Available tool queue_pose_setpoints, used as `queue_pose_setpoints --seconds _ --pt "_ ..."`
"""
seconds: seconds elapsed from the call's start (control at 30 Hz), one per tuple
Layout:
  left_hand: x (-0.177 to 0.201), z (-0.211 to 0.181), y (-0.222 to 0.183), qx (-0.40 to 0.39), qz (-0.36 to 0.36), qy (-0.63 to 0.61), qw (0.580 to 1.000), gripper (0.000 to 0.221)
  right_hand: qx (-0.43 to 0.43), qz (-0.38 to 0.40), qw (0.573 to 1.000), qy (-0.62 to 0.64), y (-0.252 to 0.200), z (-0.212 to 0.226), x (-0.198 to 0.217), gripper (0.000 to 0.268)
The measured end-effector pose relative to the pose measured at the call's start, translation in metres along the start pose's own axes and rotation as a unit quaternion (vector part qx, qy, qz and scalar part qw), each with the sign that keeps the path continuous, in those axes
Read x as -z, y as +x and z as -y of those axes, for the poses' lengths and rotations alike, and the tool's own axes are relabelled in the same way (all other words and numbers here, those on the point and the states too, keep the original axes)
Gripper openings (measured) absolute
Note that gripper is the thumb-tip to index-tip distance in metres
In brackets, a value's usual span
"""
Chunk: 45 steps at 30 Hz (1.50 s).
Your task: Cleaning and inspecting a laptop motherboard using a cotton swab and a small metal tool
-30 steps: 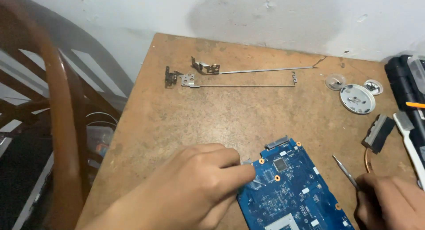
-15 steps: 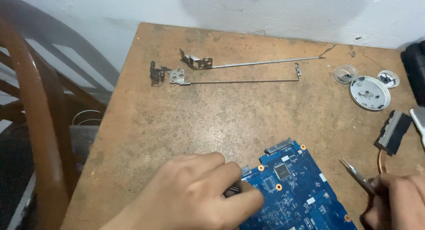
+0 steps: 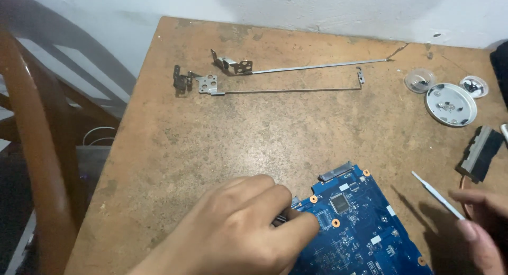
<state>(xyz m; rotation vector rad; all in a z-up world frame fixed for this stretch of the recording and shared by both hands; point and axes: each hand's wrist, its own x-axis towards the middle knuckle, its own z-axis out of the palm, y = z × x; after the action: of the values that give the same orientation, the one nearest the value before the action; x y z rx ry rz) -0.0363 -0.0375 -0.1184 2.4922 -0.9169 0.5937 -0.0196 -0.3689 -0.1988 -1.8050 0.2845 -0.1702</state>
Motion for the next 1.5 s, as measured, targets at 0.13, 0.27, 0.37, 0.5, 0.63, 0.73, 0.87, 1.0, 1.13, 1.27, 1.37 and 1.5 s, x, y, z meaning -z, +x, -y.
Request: queue_pose_setpoints --seconds 0.13,0.27,0.37,0.5,0.63,0.73,0.87,1.0,1.13,1.27,1.37,1.5 --pt "-0.006 0.005 0.000 -0.002 -0.031 -0.007 0.999 0.013 0.085 0.059 0.967 -0.232 0.033 -0.019 0.039 0.047" --pt "-0.004 0.006 -0.002 0.008 0.009 -0.005 1.000 0.015 0.057 0.096 0.974 -0.198 0.044 -0.082 0.078 0.048" --pt "-0.006 0.009 0.000 0.002 0.009 -0.013 1.000 0.014 0.071 0.056 0.991 -0.098 0.023 -0.088 0.068 0.040" --pt "0.011 0.010 0.009 0.091 0.038 -0.025 0.995 0.002 0.097 0.053 0.993 -0.053 0.007 -0.071 0.044 0.040" --pt "0.023 0.028 0.034 0.087 0.035 0.000 0.996 0.007 0.104 0.020 0.992 -0.070 0.006 -0.070 0.039 0.046" --pt "0.018 0.038 0.051 -0.027 0.029 0.115 0.993 0.018 0.084 0.026 0.994 0.059 0.000 -0.047 0.018 0.037" --pt "0.009 0.045 0.050 -0.077 0.082 0.155 0.981 0.019 0.049 -0.040 0.998 -0.028 -0.007 -0.020 0.001 0.040" --pt "0.005 0.046 0.047 -0.123 0.097 0.216 0.964 0.015 0.030 -0.048 0.997 -0.050 -0.014 -0.003 -0.006 0.043" --pt "0.006 0.053 0.052 -0.176 0.090 0.264 0.944 0.016 0.084 -0.008 0.996 0.012 -0.018 -0.007 -0.006 0.047" --pt "0.007 0.055 0.056 -0.183 0.132 0.248 0.942 0.013 0.065 -0.044 0.997 -0.005 -0.022 0.002 -0.015 0.048" --pt "0.009 0.054 0.062 -0.192 0.164 0.244 0.936 0.014 0.059 -0.040 0.997 -0.011 -0.019 0.005 -0.013 0.050" --pt "0.010 0.048 0.075 -0.166 0.208 0.179 0.947 0.023 0.032 -0.042 0.999 -0.010 -0.015 -0.007 -0.008 0.048"
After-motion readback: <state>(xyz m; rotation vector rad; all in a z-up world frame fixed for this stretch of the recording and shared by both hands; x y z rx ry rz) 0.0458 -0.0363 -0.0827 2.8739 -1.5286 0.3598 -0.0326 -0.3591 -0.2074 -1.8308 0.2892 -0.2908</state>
